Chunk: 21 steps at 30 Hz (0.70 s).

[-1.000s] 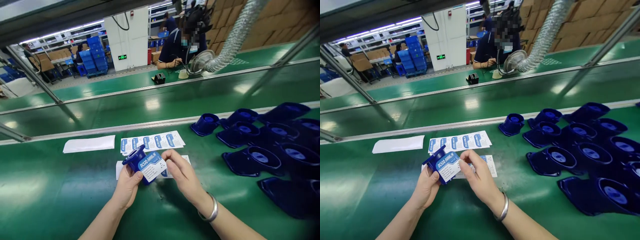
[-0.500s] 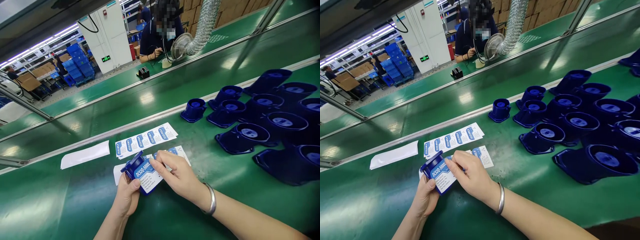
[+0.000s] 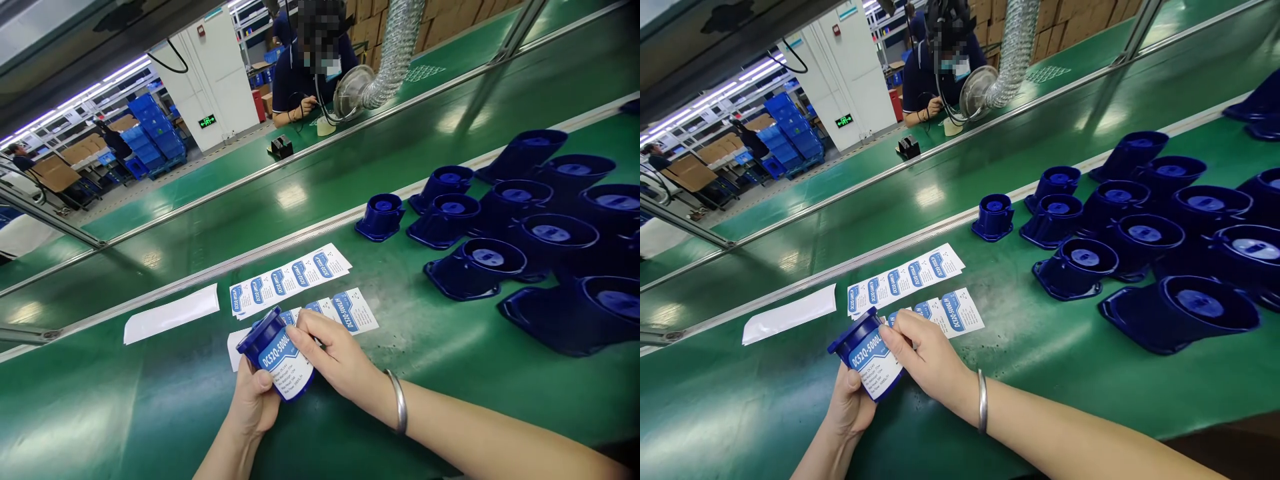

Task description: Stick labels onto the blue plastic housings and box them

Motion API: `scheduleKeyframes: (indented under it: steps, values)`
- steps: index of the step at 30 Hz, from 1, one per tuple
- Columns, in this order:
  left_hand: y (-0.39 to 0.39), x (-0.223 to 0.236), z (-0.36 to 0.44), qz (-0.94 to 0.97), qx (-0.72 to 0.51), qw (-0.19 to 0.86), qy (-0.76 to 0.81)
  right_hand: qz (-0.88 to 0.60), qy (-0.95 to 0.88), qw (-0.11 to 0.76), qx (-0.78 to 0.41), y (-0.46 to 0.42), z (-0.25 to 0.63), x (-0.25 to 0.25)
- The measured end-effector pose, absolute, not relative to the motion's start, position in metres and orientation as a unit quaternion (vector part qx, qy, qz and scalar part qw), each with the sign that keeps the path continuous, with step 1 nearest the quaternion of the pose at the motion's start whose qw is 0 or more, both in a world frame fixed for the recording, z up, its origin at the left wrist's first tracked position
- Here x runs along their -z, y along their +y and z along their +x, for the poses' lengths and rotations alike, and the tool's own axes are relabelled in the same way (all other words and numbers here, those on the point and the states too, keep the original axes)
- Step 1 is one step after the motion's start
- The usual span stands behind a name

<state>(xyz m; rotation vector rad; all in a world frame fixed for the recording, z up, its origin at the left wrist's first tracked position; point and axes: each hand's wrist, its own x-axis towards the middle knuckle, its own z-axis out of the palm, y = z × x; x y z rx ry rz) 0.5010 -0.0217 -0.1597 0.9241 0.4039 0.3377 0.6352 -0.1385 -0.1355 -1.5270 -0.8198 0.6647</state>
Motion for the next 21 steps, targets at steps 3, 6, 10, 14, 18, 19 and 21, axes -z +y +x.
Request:
scheduleKeyframes:
  steps: [3,6,10,14,18,19,21]
  values:
    - [-0.017,0.156,0.506,0.455,-0.168,0.855,0.181,-0.672,-0.293,0.606,-0.308,-0.135,0.635,0.14]
    - [-0.014,0.151,0.508,0.443,-0.177,0.861,0.177,-0.659,-0.24,0.629,-0.336,-0.133,0.638,0.142]
    - [-0.014,0.141,0.51,0.375,-0.119,0.9,0.189,-0.649,-0.226,0.664,-0.295,-0.134,0.644,0.141]
    - [-0.019,0.13,0.515,0.292,-0.052,0.937,0.187,-0.659,-0.237,0.667,-0.255,-0.136,0.648,0.139]
    - [-0.024,0.129,0.52,0.236,-0.001,0.954,0.184,-0.631,-0.287,0.658,-0.293,-0.137,0.649,0.137]
    - [-0.025,0.13,0.52,0.223,0.011,0.957,0.185,-0.623,-0.297,0.654,-0.31,-0.138,0.649,0.136]
    - [-0.026,0.131,0.519,0.196,0.038,0.961,0.19,-0.614,-0.307,0.638,-0.349,-0.14,0.649,0.135]
